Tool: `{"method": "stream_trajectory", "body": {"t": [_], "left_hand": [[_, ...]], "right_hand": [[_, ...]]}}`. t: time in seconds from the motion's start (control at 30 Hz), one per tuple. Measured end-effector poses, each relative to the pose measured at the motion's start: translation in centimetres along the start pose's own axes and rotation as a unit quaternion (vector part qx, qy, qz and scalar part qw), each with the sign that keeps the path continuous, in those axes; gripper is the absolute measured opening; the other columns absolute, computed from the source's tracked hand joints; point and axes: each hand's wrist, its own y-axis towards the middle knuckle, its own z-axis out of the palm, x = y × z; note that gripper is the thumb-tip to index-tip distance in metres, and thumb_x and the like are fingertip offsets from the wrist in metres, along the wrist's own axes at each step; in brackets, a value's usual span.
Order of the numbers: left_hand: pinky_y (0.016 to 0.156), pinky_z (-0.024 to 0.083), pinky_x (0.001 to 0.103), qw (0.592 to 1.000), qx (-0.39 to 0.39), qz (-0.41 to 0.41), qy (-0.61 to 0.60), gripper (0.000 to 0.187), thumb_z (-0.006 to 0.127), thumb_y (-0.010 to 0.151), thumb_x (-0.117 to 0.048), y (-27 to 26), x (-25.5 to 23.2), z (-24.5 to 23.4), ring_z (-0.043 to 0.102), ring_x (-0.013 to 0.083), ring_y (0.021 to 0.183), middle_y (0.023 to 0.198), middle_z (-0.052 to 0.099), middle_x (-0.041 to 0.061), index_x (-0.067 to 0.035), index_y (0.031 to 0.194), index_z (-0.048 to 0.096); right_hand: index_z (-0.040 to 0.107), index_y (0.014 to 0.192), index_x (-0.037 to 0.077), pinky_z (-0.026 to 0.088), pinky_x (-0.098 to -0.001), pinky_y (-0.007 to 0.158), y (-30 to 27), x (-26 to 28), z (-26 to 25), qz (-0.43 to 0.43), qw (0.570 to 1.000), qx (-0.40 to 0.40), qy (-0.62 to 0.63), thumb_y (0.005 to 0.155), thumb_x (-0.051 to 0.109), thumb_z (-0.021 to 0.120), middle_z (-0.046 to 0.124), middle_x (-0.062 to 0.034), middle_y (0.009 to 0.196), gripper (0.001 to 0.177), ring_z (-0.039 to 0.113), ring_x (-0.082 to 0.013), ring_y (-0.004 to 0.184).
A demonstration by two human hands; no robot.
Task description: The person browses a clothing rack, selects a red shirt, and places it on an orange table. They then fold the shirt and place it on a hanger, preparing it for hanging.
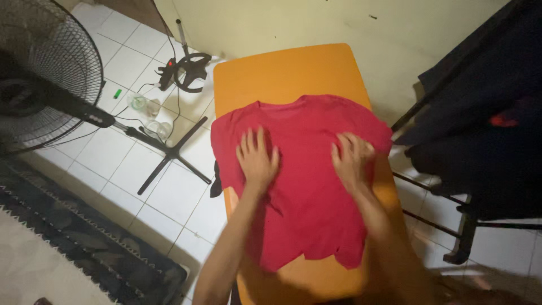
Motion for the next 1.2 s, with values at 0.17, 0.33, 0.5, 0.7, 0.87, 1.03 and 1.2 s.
{"method": "stream_trajectory", "body": {"t": [0.17,0.33,0.5,0.7,0.87,1.03,1.2], "left_hand": [[0.096,0.034,0.064,0.988,0.106,-0.009,-0.109,0.094,0.084,0.067,-0.059,-23.4,-0.9,-7.4,0.045,0.0481,0.117,0.126,0.047,0.028,-0.007,0.138,0.051],[0.091,0.041,0.058,0.993,0.095,-0.029,-0.057,0.084,0.085,0.071,-0.057,-32.4,0.3,-10.2,0.049,0.0462,0.114,0.128,0.047,0.027,-0.013,0.134,0.053],[0.094,0.046,0.049,0.982,0.010,-0.132,-0.138,0.045,0.074,0.089,-0.033,-30.1,1.7,-8.9,0.058,0.0359,0.106,0.108,0.061,0.019,-0.006,0.123,0.059],[0.070,0.051,0.040,0.840,-0.058,-0.244,-0.481,0.025,0.054,0.105,-0.023,-25.3,2.2,-9.5,0.064,0.0284,0.079,0.095,0.064,0.019,0.000,0.115,0.059],[0.074,0.053,0.043,0.874,-0.064,-0.257,-0.408,0.036,0.057,0.107,-0.034,-24.6,3.3,-7.9,0.064,0.0269,0.082,0.091,0.064,0.017,0.001,0.112,0.061],[0.085,0.057,0.041,0.904,0.132,-0.302,-0.270,0.086,0.084,0.087,-0.062,-27.8,6.0,-9.5,0.070,0.0318,0.098,0.104,0.065,0.026,0.007,0.122,0.047],[0.086,0.054,0.049,0.937,0.164,-0.286,-0.112,0.100,0.084,0.067,-0.059,-34.3,4.2,-14.6,0.068,0.0414,0.104,0.114,0.067,0.022,-0.001,0.137,0.043]], "right_hand": [[0.056,0.130,0.006,0.042,-0.0527,0.105,-16.5,5.4,-10.9,0.276,0.953,-0.045,0.112,0.088,0.027,0.078,0.057,-0.0203,0.121,0.052,0.054,-0.0379,0.118],[0.050,0.138,0.006,0.035,-0.0611,0.103,-24.9,6.9,-15.6,0.223,0.958,0.179,0.027,0.063,0.038,0.091,0.049,-0.0282,0.128,0.091,0.047,-0.0469,0.123],[0.048,0.149,0.005,0.041,-0.0546,0.111,-24.5,4.0,-12.5,0.141,0.978,0.094,0.118,0.084,0.027,0.079,0.056,-0.0217,0.143,0.075,0.051,-0.0433,0.132],[0.056,0.139,-0.003,0.053,-0.0487,0.096,-20.3,0.7,-12.0,0.322,0.920,-0.086,0.205,0.113,0.017,0.075,0.070,-0.0230,0.121,0.038,0.069,-0.0357,0.110],[0.052,0.128,0.006,0.038,-0.0391,0.056,-19.1,-2.1,-17.2,0.502,0.728,-0.129,0.449,0.101,0.022,0.066,0.065,-0.0100,0.095,0.035,0.054,-0.0210,0.067],[0.055,0.123,0.006,0.053,-0.0378,0.081,-25.5,-1.5,-20.1,0.239,0.970,-0.014,0.028,0.100,0.021,0.072,0.069,-0.0142,0.101,0.032,0.065,-0.0279,0.093],[0.060,0.123,0.003,0.048,-0.0491,0.097,-29.4,2.6,-22.9,0.244,0.968,0.010,0.050,0.079,0.028,0.083,0.067,-0.0192,0.109,0.056,0.061,-0.0338,0.107]]}}
